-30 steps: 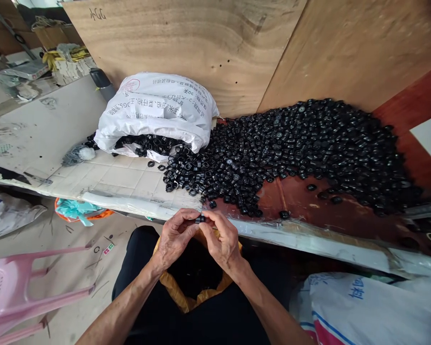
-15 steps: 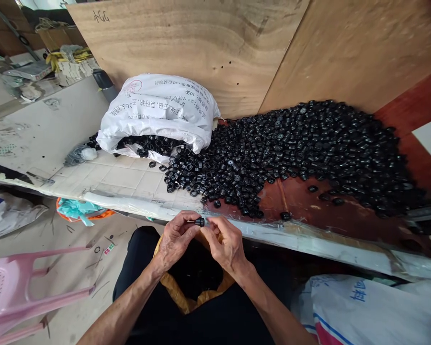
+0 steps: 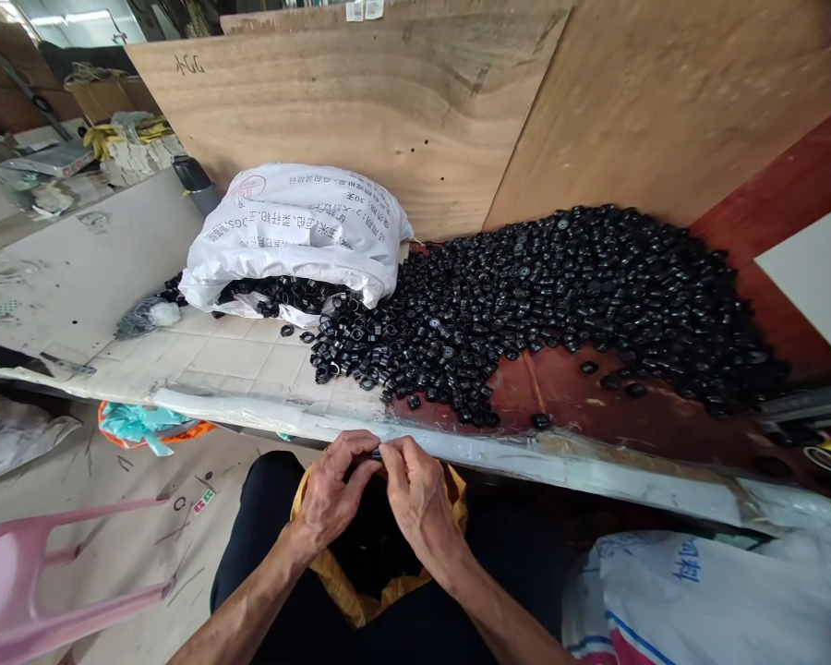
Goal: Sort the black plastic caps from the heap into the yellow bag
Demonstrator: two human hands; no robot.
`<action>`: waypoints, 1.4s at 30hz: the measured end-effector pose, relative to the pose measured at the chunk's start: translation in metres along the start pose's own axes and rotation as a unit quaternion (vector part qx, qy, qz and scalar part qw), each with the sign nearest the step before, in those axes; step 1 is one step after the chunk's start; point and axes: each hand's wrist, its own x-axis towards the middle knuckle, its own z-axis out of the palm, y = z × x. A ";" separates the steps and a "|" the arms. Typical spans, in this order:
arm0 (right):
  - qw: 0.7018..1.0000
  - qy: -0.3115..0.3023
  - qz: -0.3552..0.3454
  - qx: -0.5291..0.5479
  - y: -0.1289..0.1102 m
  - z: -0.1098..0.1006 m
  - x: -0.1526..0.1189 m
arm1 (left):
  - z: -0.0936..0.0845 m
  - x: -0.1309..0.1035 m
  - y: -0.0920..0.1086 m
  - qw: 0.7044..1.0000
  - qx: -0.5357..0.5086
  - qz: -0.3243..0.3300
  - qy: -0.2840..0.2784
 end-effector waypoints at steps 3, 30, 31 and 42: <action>0.999 0.003 0.024 0.038 -0.002 0.003 -0.007 | -0.002 -0.002 0.001 0.999 -0.013 -0.031 -0.004; 0.955 -0.024 -0.096 -0.278 0.019 0.011 0.062 | -0.023 0.093 -0.011 0.967 0.256 0.018 0.012; 0.946 -0.031 -0.094 -0.309 0.023 0.015 0.066 | -0.017 0.098 -0.018 0.960 0.279 0.022 0.008; 0.986 0.002 -0.126 -0.108 0.037 0.008 0.068 | -0.003 0.089 -0.032 0.992 0.104 -0.038 0.060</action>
